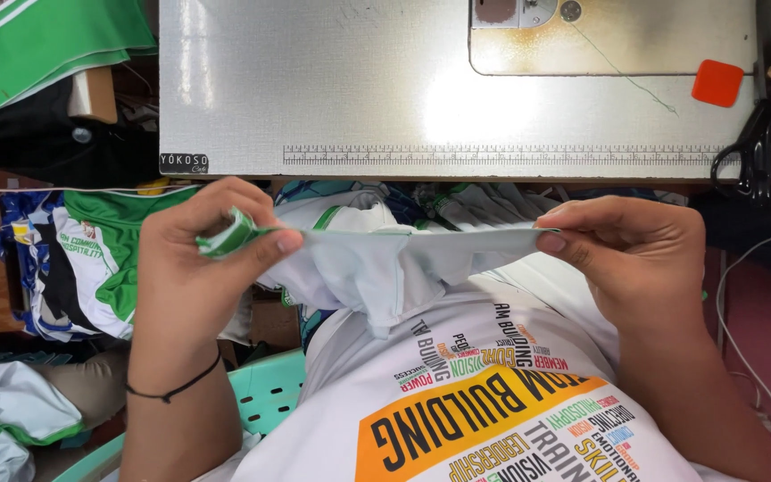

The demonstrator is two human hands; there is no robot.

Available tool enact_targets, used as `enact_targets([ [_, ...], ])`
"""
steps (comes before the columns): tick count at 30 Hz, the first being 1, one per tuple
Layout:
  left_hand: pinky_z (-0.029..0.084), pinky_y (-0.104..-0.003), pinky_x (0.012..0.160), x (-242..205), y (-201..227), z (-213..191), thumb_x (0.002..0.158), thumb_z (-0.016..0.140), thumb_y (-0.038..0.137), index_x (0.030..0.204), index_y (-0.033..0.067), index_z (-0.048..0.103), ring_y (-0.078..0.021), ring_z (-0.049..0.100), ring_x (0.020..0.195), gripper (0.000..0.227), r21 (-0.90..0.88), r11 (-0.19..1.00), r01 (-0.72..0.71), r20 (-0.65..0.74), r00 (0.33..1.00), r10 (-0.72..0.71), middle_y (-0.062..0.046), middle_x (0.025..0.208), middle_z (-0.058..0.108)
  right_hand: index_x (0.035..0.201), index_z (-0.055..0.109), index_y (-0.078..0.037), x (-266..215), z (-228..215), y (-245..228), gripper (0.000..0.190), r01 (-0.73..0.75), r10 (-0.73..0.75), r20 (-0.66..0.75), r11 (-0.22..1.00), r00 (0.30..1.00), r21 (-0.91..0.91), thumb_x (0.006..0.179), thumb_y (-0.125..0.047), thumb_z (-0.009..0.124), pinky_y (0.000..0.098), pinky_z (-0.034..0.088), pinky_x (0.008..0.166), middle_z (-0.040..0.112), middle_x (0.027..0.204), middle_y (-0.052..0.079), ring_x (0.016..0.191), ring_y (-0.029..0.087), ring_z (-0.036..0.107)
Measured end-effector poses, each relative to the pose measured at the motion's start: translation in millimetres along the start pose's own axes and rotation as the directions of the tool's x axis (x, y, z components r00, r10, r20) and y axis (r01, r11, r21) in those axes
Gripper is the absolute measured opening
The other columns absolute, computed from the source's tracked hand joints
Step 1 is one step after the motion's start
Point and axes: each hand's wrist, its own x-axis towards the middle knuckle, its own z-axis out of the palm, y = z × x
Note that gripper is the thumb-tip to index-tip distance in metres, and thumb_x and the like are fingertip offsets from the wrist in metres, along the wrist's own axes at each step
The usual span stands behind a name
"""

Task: Trimming excess fabric from garment pieces using scissors and folding them on a sewing table.

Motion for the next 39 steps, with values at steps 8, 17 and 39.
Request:
enact_targets([
  [8, 0.04, -0.058, 0.152, 8.7, 4.0, 103.3, 0.117, 0.101, 0.051, 0.182, 0.0037, 0.057, -0.0423, 0.061, 0.176, 0.091, 0.457, 0.815, -0.356, -0.068, 0.9, 0.432, -0.018, 0.185, 0.066, 0.145, 0.075, -0.007, -6.6, 34.2, -30.5, 0.059, -0.031, 0.033, 0.048, 0.998, 0.998, -0.05, 0.095, 0.006, 0.105, 0.0269, 0.075, 0.103, 0.094, 0.106, 0.015, 0.108, 0.018, 0.094],
  [17, 0.063, -0.034, 0.12, 15.7, 26.8, 154.3, 0.105, 0.104, 0.028, 0.127, 0.0272, 0.098, -0.0169, 0.079, 0.13, 0.022, -0.24, 0.967, -0.091, 0.345, 0.923, 0.172, 0.002, 0.121, 0.091, 0.157, 0.058, -0.006, -20.7, 3.2, -18.6, 0.062, 0.389, -0.336, 0.234, 0.889, 0.912, -0.24, 0.11, -0.012, 0.098, 0.0344, 0.073, 0.115, 0.097, 0.11, 0.002, 0.113, 0.019, 0.1],
  [39, 0.058, -0.053, 0.153, 10.0, 56.3, 135.5, 0.111, 0.095, 0.016, 0.114, 0.015, 0.093, -0.0132, 0.092, 0.113, 0.004, -0.408, 0.912, -0.047, 0.068, 0.994, 0.081, -0.006, 0.117, 0.098, 0.129, 0.09, -0.017, 166.0, -144.6, 39.2, 0.039, 0.112, -0.328, -0.051, 0.459, 0.943, -0.882, 0.109, -0.039, 0.116, 0.043, 0.051, 0.099, 0.082, 0.117, 0.012, 0.11, 0.03, 0.07],
])
